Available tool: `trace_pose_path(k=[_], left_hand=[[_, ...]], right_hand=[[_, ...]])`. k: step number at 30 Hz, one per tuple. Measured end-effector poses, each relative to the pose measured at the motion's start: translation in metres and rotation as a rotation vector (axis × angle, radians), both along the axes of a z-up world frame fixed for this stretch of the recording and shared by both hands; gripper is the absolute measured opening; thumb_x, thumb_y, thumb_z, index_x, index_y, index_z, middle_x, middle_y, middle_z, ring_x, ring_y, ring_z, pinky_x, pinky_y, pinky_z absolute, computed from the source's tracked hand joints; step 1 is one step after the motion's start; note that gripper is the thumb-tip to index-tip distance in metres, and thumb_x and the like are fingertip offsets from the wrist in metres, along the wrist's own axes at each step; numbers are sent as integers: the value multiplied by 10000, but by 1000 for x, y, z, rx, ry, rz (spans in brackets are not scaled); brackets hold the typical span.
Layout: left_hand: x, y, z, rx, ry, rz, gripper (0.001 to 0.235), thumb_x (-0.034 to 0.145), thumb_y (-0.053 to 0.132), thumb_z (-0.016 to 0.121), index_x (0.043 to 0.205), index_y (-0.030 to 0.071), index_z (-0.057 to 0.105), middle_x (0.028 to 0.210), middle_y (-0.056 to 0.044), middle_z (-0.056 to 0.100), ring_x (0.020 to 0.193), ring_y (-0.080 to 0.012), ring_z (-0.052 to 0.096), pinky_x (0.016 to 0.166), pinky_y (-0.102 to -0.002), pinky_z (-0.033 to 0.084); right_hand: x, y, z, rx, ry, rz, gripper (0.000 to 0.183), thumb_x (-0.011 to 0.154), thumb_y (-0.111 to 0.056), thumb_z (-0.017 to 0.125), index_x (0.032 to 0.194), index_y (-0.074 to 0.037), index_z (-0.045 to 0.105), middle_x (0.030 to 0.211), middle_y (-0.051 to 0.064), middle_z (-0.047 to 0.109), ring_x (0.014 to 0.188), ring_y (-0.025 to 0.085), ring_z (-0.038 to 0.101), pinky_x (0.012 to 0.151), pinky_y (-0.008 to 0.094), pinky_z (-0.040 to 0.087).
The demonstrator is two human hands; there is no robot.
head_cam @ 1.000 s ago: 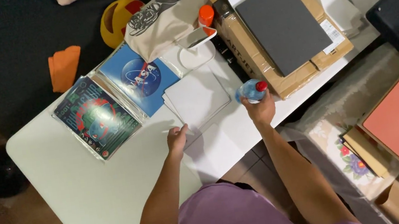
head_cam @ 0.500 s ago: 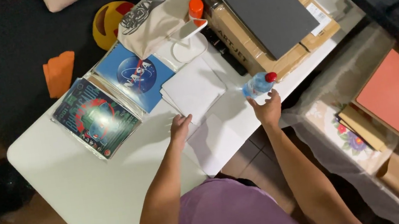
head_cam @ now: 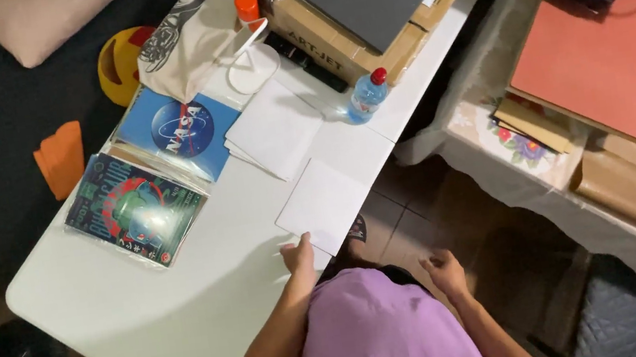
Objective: Using a heat press machine to transfer a design onto a small pouch, then recording or checking details in a notebook.
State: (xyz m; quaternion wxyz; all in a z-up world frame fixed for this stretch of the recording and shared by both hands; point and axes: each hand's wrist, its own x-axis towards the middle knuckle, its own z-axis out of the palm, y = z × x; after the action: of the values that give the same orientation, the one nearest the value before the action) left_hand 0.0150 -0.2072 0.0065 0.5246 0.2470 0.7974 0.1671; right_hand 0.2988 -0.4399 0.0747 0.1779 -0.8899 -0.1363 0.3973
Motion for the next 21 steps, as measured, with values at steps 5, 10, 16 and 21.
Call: trace_pose_path(k=[5,10,16,21], left_hand=[[53,21,57,-146,-32,114,797,908,405,835,1517,-3,523,1520,-255,645,1331,-459,690,1051,-568,599],[75,42,40,-105,28,116,794,895,411,834,1497,-12,534,1502,-301,664,1301,-490,717,1032,-579,626],[107,64,18,-8,-58,200,735,916,360,824,1480,-47,586,1446,-274,709,1211,-447,764,878,-485,680],[135,73,38,41,28,184,601,957,331,840,1366,-82,689,1327,-282,776,1130,-441,788,889,-477,671]], right_hand=[[5,-64,-14,-45,-14,-151,691,927,-470,873,1481,-72,764,1390,129,849,1324,260,779,1152,366,550],[19,-87,-1,1,-3,-283,586,962,-402,870,1441,-71,800,1375,138,851,1317,278,773,1151,386,551],[67,-128,-33,-7,43,-320,576,958,-418,867,1419,-79,812,1395,124,843,1311,268,771,1144,375,556],[134,-144,-15,45,90,-417,516,997,-329,883,1411,-31,803,1383,146,845,1272,292,777,1071,406,590]])
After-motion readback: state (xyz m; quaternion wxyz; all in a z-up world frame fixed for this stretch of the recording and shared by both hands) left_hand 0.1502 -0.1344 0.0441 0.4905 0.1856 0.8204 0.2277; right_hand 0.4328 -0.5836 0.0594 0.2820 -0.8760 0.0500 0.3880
